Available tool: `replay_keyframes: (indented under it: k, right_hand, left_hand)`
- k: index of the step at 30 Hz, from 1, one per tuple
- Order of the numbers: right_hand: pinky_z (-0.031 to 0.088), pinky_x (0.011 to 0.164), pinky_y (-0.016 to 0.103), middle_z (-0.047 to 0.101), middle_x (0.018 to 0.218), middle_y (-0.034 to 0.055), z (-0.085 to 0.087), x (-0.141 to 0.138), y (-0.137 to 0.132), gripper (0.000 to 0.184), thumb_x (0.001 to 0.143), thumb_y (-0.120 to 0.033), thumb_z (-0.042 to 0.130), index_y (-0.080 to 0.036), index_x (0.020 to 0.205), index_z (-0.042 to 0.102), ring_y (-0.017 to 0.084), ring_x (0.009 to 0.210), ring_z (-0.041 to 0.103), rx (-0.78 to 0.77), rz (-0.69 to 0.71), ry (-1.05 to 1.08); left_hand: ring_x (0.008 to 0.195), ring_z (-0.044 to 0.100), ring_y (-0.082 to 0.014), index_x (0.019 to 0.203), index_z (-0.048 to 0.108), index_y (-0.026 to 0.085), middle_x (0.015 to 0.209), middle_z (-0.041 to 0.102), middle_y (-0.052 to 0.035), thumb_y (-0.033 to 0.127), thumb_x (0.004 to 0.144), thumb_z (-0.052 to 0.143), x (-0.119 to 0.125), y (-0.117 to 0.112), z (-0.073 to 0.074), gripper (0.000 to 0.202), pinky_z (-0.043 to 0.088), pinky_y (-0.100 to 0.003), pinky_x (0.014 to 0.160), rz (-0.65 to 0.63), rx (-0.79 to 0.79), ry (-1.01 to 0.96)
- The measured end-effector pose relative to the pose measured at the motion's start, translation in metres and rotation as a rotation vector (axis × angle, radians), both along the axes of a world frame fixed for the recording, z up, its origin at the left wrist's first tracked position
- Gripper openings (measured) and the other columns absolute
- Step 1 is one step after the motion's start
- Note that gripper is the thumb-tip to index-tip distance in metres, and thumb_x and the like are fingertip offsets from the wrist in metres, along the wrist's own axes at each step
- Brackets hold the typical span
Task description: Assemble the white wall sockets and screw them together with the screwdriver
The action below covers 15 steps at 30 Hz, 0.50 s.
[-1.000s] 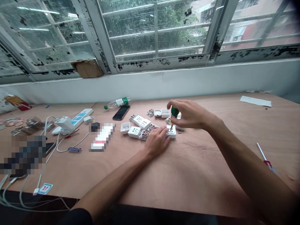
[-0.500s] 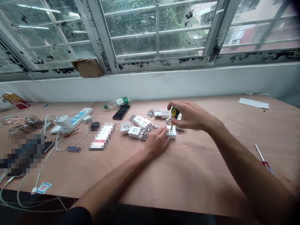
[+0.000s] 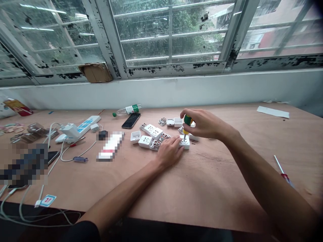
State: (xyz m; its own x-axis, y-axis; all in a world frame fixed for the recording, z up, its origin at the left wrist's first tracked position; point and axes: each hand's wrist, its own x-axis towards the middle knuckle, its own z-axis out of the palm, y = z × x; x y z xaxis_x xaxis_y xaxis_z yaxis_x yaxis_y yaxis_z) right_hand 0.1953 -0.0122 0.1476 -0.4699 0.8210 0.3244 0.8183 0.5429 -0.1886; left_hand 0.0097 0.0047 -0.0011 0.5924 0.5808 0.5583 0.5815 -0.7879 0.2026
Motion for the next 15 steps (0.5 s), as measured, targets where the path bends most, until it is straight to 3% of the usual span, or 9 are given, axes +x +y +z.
replay_keyframes:
  k: [4,10,15]
  right_hand:
    - [0.035,0.059,0.031,0.068,0.087,0.0059,0.0002,0.0,0.0002,0.023,0.088,-0.037,0.051,-0.021,0.104,0.057,0.02,0.071,0.056,0.013,-0.032,-0.024]
    - [0.039,0.065,0.031,0.067,0.101,0.008,0.0031,0.0011,-0.0023,0.029,0.08,-0.029,0.056,-0.02,0.108,0.056,0.021,0.082,0.058,-0.035,0.061,0.011]
    - [0.037,0.062,0.031,0.068,0.091,0.0065,0.003,0.001,-0.0025,0.026,0.085,-0.033,0.053,-0.021,0.107,0.057,0.02,0.076,0.058,-0.032,0.005,-0.01]
  left_hand:
    - [0.117,0.062,-0.0265,0.121,0.055,0.018,0.131,0.062,-0.0124,0.027,0.093,0.057,-0.0001,-0.0001,-0.0001,0.029,0.053,-0.047,0.097,-0.003,-0.004,0.007]
    - [0.115,0.063,-0.0263,0.12,0.055,0.016,0.13,0.063,-0.0125,0.027,0.093,0.057,-0.0003,-0.0009,0.0006,0.03,0.053,-0.047,0.097,0.002,0.001,0.01]
    - [0.115,0.063,-0.0261,0.121,0.054,0.017,0.13,0.062,-0.0127,0.027,0.093,0.056,-0.0004,-0.0007,-0.0001,0.03,0.054,-0.047,0.095,0.0,-0.003,0.017]
